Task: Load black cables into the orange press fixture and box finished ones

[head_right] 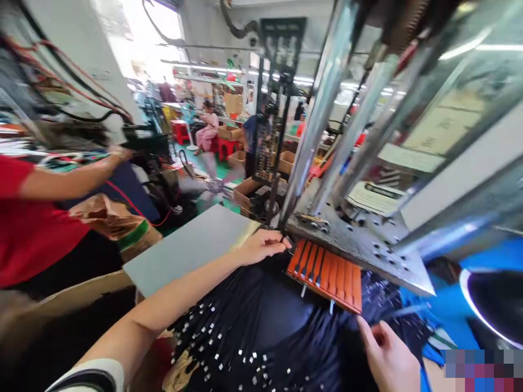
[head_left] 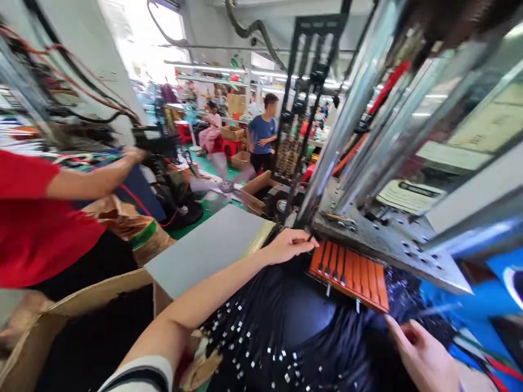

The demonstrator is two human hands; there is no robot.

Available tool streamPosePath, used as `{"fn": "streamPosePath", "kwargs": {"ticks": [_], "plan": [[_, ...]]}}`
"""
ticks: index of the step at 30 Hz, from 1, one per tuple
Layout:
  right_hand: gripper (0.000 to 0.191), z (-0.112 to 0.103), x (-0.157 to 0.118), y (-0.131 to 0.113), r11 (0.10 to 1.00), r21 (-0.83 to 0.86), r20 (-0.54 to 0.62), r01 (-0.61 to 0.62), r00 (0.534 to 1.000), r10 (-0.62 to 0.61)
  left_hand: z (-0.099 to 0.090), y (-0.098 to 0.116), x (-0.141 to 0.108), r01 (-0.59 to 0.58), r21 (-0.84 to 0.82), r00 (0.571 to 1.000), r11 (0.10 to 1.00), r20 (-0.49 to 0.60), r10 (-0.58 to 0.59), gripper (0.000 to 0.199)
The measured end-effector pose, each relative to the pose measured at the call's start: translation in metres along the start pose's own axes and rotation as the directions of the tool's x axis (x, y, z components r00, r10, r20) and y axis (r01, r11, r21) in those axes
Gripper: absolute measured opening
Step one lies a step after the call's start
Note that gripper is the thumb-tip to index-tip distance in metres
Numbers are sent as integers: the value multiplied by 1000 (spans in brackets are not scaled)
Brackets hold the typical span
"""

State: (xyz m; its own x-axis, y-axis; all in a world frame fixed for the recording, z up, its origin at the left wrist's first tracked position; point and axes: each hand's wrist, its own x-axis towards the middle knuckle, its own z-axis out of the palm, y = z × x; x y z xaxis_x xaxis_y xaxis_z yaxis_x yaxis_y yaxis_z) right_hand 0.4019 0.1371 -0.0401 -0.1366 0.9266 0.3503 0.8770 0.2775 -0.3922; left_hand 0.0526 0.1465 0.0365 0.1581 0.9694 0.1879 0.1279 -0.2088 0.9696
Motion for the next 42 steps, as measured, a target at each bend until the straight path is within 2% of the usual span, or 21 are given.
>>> {"fn": "streamPosePath", "kwargs": {"ticks": [1, 3, 6, 8, 10, 13, 18, 23, 25, 28, 31, 34, 35, 36, 38, 39, 40, 42], "plan": [[50, -5, -1, -10, 998, 47, -52, -31, 998, 34, 2, 7, 1, -11, 4, 1000, 1000, -2, 11, 23], [41, -14, -1, -36, 979, 204, -128, -13, 991, 39, 6, 22, 3, -30, 12, 1000, 999, 8, 30, 23], [32, -24, 5, -80, 917, 376, -12, 131, 991, -137, 14, 44, 6, -44, 16, 997, 999, 58, 43, 24], [31, -29, 13, -105, 854, 476, 63, 212, 960, -273, 20, 56, 8, -51, 19, 995, 999, 86, 49, 25], [32, -33, 23, -123, 789, 562, 76, 249, 934, -349, 28, 66, 10, -64, 28, 992, 998, 110, 61, 27], [32, -34, 39, -136, 726, 635, 47, 264, 925, -378, 37, 77, 15, -71, 17, 988, 997, 140, 68, 30], [38, -31, 52, -142, 712, 658, 42, 244, 933, -359, 48, 88, 27, -67, -34, 988, 997, 137, 71, 32], [22, -27, 33, -143, 757, 592, 79, 277, 915, -396, 58, 94, 41, -90, -9, 988, 996, 128, 90, 37], [17, -21, 24, -137, 803, 525, 127, 283, 907, -402, 62, 97, 49, -167, 23, 984, 986, 60, 166, 38], [15, -12, 27, -116, 872, 426, 169, 242, 925, -339, 69, 105, 60, -319, 158, 946, 934, -3, 324, 38], [27, -6, 56, -87, 925, 351, 111, 143, 975, -192, 78, 114, 67, -480, 321, 875, 816, 115, 469, 37], [30, -1, 95, -65, 937, 344, 26, 62, 997, -76, 88, 103, 66, -628, 373, 776, 683, 238, 584, 22], [29, 1, 106, -60, 934, 355, 18, 44, 998, -54, 91, 92, 64, -630, 395, 773, 669, 235, 589, 18], [29, 4, 115, -57, 930, 368, 20, 27, 999, -38, 93, 78, 61, -605, 437, 791, 666, 232, 566, 16], [30, 11, 127, -53, 920, 393, 36, -5, 999, -10, 95, 45, 55, -527, 559, 848, 640, 288, 446, 14], [30, 15, 130, -53, 917, 399, 40, -17, 999, 1, 95, 28, 52, -520, 618, 854, 590, 369, 367, 13], [30, 18, 132, -52, 915, 403, 41, -26, 999, 10, 94, 12, 49, -544, 658, 838, 521, 460, 294, 14], [29, 24, 132, -52, 911, 411, 52, -41, 998, 21, 91, -13, 44, -635, 675, 766, 377, 613, 193, 27]]}}
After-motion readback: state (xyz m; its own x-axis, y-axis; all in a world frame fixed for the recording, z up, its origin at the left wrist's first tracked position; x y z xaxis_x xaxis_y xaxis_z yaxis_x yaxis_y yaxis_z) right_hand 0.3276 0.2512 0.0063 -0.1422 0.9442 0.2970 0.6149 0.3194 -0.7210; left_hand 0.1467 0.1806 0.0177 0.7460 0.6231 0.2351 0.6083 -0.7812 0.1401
